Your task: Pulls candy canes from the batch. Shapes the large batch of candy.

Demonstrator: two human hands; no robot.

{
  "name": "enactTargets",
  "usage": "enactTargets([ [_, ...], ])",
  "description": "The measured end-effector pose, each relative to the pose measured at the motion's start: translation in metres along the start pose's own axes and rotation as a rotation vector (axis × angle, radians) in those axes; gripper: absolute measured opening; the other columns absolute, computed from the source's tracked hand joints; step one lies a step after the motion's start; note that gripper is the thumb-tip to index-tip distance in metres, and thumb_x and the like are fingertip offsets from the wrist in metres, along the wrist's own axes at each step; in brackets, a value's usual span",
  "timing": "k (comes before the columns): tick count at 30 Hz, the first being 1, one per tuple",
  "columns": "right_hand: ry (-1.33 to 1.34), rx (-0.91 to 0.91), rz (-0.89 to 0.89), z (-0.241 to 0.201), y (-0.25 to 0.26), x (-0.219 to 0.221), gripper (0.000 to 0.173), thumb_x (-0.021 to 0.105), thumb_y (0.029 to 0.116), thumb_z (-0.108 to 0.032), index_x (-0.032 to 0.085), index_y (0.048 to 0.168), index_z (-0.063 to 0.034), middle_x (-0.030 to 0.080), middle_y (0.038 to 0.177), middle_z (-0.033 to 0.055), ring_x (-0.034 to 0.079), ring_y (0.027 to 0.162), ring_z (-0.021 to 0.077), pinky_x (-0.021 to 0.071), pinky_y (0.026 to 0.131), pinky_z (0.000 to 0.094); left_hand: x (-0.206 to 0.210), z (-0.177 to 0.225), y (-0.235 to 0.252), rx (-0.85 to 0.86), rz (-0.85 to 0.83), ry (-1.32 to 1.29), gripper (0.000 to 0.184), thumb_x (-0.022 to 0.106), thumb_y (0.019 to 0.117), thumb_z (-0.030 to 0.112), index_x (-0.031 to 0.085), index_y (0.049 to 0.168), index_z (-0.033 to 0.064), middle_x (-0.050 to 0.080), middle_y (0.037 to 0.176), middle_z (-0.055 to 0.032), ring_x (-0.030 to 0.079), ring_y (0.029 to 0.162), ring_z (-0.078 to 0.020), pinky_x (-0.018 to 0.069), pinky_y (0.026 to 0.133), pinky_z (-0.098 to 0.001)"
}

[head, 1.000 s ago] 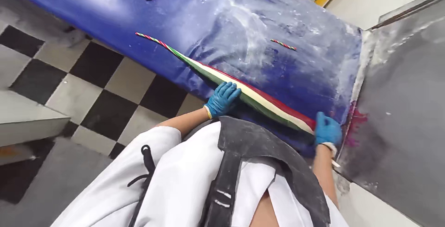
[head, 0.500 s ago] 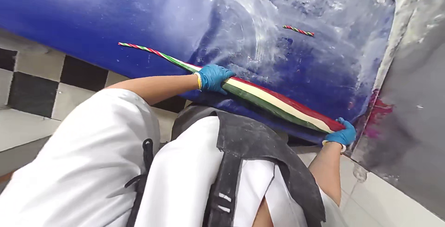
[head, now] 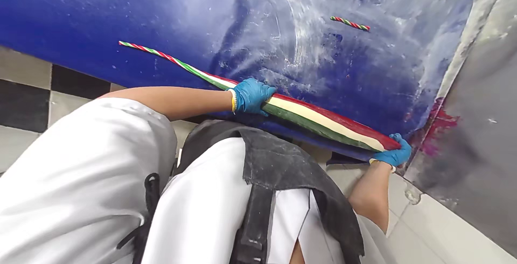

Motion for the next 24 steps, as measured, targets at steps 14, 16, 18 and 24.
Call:
enactTargets([
  [14, -0.021, -0.001, -0.108, 0.002, 0.008, -0.012, 0.010, 0.060, 0.0978, -0.008, 0.066, 0.105, -0.0045, 0.069, 0.094, 0.0041, 0.067, 0.090, 0.0136, 0.0574, 0.085, 0.0340, 0.012, 0.061, 0.016, -0.081, 0.200, -0.024, 0.101, 0.077, 0.0749, 0.064, 0.042, 0.151, 0.0075, 0.061, 0.138, -0.0195, 0.062, 0.122, -0.0401, 0.0520, 0.096, -0.0593],
  [16, -0.321, -0.017, -0.096, -0.007, 0.011, -0.016, 0.021, 0.068, 0.0950, -0.015, 0.069, 0.113, -0.0037, 0.071, 0.106, 0.0053, 0.067, 0.100, 0.0123, 0.0558, 0.092, 0.0330, 0.011, 0.063, 0.014, -0.071, 0.222, -0.022, 0.103, 0.076, 0.0756, 0.066, 0.042, 0.152, 0.0074, 0.060, 0.140, -0.0197, 0.060, 0.124, -0.0399, 0.0507, 0.099, -0.0596],
  [18, -0.756, -0.118, -0.132, -0.018, 0.012, -0.004, 0.031, 0.064, 0.0970, -0.027, 0.074, 0.119, -0.0074, 0.073, 0.123, 0.0062, 0.067, 0.117, 0.0141, 0.0510, 0.106, 0.0368, 0.011, 0.064, 0.011, -0.070, 0.255, -0.002, 0.104, 0.077, 0.0756, 0.066, 0.040, 0.153, 0.0076, 0.059, 0.141, -0.0201, 0.060, 0.125, -0.0404, 0.0502, 0.100, -0.0597],
  [24, -1.431, -0.419, -0.499, -0.063, -0.132, 0.136, 0.044, 0.043, 0.1041, -0.042, 0.075, 0.115, -0.0145, 0.073, 0.121, 0.0162, 0.066, 0.120, 0.0369, 0.0466, 0.100, 0.0661, 0.013, 0.067, 0.008, -0.075, 0.318, 0.058, 0.105, 0.078, 0.0718, 0.067, 0.041, 0.153, 0.0100, 0.061, 0.138, -0.0190, 0.061, 0.122, -0.0401, 0.0522, 0.096, -0.0591],
])
Point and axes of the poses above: each hand's wrist, its own y-axis towards the middle knuckle, its own x-axis out of the palm, z = x × y, the point moved 4 cm from there along y, towards the middle knuckle
